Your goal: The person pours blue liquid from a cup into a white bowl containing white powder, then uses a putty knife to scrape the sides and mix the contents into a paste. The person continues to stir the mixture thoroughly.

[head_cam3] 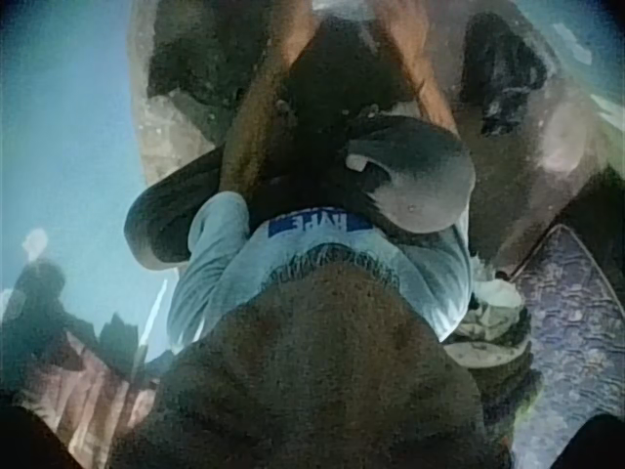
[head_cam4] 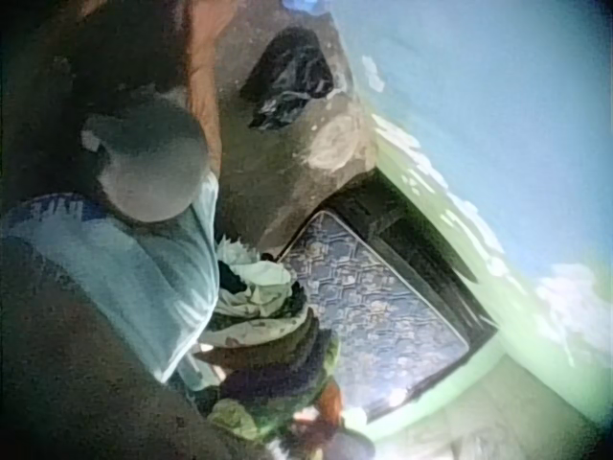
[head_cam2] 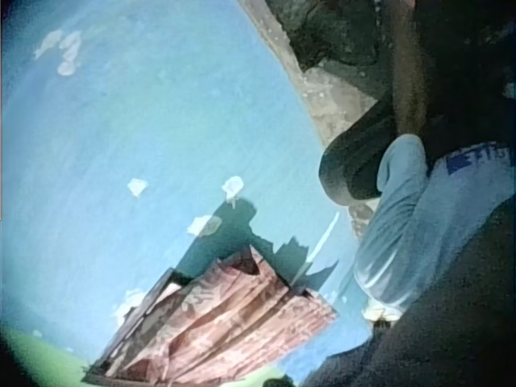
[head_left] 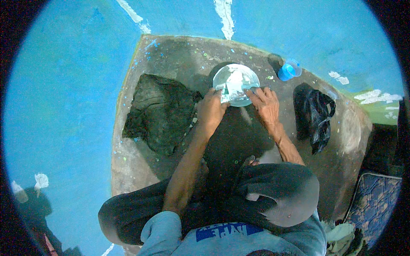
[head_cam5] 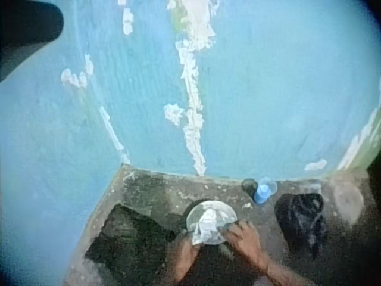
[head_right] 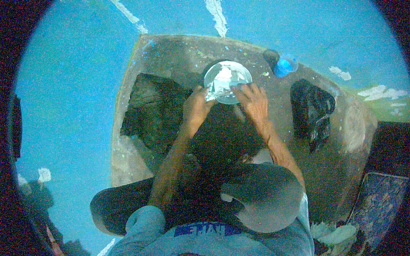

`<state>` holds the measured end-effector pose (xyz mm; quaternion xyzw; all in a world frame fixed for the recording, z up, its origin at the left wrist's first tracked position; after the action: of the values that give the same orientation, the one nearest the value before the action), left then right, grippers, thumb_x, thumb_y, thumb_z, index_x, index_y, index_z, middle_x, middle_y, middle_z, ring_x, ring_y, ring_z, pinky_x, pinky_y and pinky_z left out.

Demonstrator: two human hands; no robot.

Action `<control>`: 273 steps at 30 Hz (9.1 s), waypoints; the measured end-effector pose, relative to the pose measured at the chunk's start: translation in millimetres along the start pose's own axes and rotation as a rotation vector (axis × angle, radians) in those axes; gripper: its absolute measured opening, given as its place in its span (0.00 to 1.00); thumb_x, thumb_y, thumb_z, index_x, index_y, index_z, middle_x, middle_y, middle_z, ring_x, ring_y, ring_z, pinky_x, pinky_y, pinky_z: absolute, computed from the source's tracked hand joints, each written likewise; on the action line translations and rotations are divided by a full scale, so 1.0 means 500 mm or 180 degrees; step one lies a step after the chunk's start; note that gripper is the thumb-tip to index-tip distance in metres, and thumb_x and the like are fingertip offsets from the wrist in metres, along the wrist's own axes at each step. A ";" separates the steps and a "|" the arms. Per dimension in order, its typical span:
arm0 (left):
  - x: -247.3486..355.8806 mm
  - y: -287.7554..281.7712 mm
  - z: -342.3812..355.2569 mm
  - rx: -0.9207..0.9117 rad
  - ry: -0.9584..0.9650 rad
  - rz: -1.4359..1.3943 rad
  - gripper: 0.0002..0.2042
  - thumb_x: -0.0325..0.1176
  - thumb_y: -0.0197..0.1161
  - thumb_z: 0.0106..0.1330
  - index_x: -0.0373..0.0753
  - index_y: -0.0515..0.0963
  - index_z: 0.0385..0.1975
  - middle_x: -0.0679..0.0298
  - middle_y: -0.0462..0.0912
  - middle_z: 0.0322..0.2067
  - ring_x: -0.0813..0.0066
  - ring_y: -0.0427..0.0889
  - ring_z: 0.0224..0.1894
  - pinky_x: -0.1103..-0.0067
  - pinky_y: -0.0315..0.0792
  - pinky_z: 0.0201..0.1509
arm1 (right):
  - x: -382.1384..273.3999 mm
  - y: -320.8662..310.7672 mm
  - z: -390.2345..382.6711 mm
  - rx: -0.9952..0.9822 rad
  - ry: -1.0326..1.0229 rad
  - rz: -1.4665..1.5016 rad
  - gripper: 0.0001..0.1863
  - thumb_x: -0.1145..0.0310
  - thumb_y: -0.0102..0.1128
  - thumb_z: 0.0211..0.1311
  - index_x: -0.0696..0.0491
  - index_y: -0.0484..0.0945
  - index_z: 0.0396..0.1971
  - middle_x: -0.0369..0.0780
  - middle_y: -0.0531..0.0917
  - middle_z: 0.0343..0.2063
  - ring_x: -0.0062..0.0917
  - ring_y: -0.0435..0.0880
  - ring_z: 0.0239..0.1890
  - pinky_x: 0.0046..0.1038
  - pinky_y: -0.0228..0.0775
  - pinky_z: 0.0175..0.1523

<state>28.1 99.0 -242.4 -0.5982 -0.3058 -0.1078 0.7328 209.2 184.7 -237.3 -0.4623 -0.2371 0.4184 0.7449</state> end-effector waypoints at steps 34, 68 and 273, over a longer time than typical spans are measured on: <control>-0.033 -0.033 -0.008 0.0464 -0.0239 0.1026 0.25 0.38 0.69 0.52 0.39 0.71 0.49 0.58 0.73 0.41 0.59 0.77 0.45 0.68 0.77 0.42 | 0.051 0.132 -0.017 -0.0383 0.1323 0.1060 0.21 0.75 0.60 0.46 0.57 0.77 0.45 0.53 0.78 0.45 0.47 0.79 0.44 0.41 0.72 0.48; -0.038 -0.021 -0.010 -0.1329 -0.0649 -0.3136 0.13 0.37 0.49 0.68 0.33 0.73 0.42 0.64 0.76 0.25 0.80 0.72 0.20 0.81 0.65 0.25 | 0.081 0.077 0.063 0.0036 0.4026 0.5106 0.24 0.74 0.62 0.54 0.65 0.70 0.51 0.39 0.81 0.31 0.17 0.75 0.23 0.19 0.57 0.19; -0.043 0.127 0.078 -0.2640 -0.2154 -0.8413 0.10 0.34 0.53 0.64 0.32 0.70 0.36 0.63 0.68 0.24 0.75 0.69 0.24 0.82 0.65 0.19 | 0.007 -0.089 -0.119 -0.0718 0.3341 0.4885 0.22 0.64 0.56 0.60 0.58 0.74 0.52 0.34 0.80 0.25 0.12 0.72 0.21 0.15 0.61 0.23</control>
<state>32.1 148.0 -302.6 -0.0422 -0.7339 -0.6352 -0.2370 273.0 148.5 -225.4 -0.6916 0.4603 0.5079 0.2276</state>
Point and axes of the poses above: each hand's wrist, its own z-axis towards the middle knuckle, its own y-axis out of the palm, x = y × z, the point moved 2 cm from there along z, towards the middle knuckle
